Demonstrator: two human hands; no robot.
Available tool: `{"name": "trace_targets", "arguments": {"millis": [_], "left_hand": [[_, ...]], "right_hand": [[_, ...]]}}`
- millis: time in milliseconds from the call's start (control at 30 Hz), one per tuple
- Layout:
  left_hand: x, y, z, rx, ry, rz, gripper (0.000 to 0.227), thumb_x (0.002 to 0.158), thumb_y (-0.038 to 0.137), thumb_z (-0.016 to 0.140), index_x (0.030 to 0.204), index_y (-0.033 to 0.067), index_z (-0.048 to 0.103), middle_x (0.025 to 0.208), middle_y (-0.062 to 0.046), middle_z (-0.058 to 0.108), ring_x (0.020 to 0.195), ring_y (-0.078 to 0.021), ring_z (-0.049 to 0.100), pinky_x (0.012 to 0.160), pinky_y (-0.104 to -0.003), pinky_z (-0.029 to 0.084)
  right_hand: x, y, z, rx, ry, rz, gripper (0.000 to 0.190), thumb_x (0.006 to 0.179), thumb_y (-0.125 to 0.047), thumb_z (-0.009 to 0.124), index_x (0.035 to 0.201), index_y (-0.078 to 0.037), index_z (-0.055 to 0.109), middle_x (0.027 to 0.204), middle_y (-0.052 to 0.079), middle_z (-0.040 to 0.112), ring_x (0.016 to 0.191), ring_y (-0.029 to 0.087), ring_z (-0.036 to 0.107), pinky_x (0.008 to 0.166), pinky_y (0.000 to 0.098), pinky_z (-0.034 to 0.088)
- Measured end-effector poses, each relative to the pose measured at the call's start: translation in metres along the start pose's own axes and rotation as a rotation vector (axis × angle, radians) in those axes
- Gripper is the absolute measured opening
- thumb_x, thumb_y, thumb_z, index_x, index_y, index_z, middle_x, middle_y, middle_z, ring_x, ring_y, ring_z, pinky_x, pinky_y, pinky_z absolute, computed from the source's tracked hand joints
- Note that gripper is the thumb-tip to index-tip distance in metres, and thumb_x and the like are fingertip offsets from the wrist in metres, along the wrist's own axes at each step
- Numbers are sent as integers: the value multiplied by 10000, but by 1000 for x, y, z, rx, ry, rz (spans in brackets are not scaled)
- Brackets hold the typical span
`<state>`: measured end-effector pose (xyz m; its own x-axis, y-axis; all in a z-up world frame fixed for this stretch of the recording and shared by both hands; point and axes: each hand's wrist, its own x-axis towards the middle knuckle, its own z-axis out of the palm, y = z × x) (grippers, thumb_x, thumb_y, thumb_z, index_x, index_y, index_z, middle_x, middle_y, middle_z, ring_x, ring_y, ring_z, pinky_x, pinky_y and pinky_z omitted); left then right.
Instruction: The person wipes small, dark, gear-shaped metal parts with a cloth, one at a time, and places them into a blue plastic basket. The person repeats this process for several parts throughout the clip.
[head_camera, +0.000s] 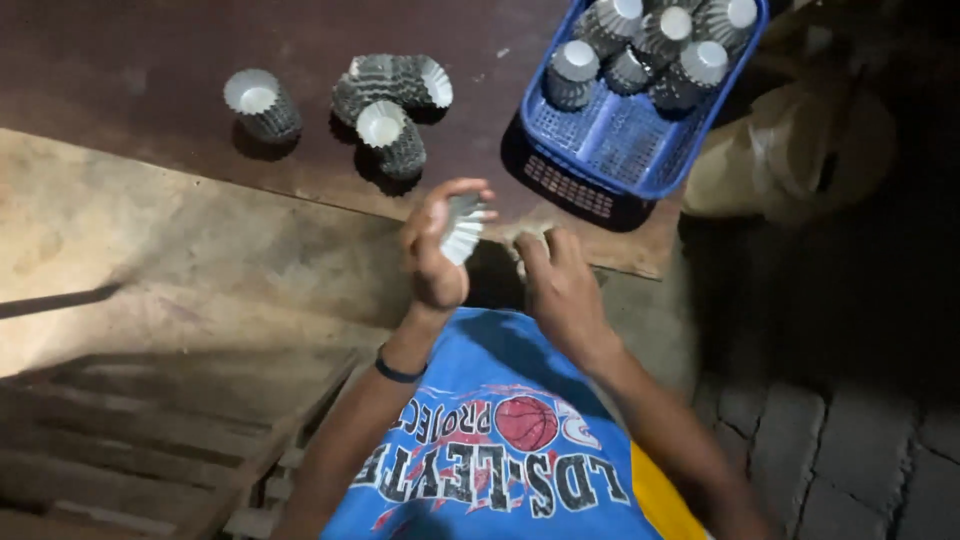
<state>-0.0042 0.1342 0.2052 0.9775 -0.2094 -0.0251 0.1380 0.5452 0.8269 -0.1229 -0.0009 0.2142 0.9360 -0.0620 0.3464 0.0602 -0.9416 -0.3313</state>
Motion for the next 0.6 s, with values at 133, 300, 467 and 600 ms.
{"name": "trace_targets", "arguments": {"millis": [133,300,467,600], "left_hand": [[-2,9,-1,170,-58,-78,484,1129,365,513,1190,17,844,1107,-171,858,1059,-235,814,956,-419,671],[14,-14,-57,-198,100,-639,492,1079,491,617,1265,66,781,1138,-210,838,961,-364,841,828,-580,718],[1,-62,-73,-39,68,-693,441,1083,436,658,1299,100,846,1101,-211,855,972,-296,834,874,-496,710],[-4,-76,-96,-28,99,-729,441,1083,274,668,1413,8,788,1336,-340,766,1219,-427,751,1066,-585,632]], "right_hand": [[15,-40,21,8,186,-16,298,1104,-191,703,1395,-144,745,1265,228,617,1133,427,659,978,447,568],[11,-32,-2,-28,154,222,569,906,-47,728,1456,-191,734,1082,102,576,961,352,668,886,445,585],[-2,-23,94,380,59,367,400,958,-173,881,1334,-272,786,1446,150,631,1303,470,669,1149,502,548],[0,-42,88,-60,148,325,491,936,80,765,1423,19,743,1014,328,772,933,480,772,893,545,611]]}}
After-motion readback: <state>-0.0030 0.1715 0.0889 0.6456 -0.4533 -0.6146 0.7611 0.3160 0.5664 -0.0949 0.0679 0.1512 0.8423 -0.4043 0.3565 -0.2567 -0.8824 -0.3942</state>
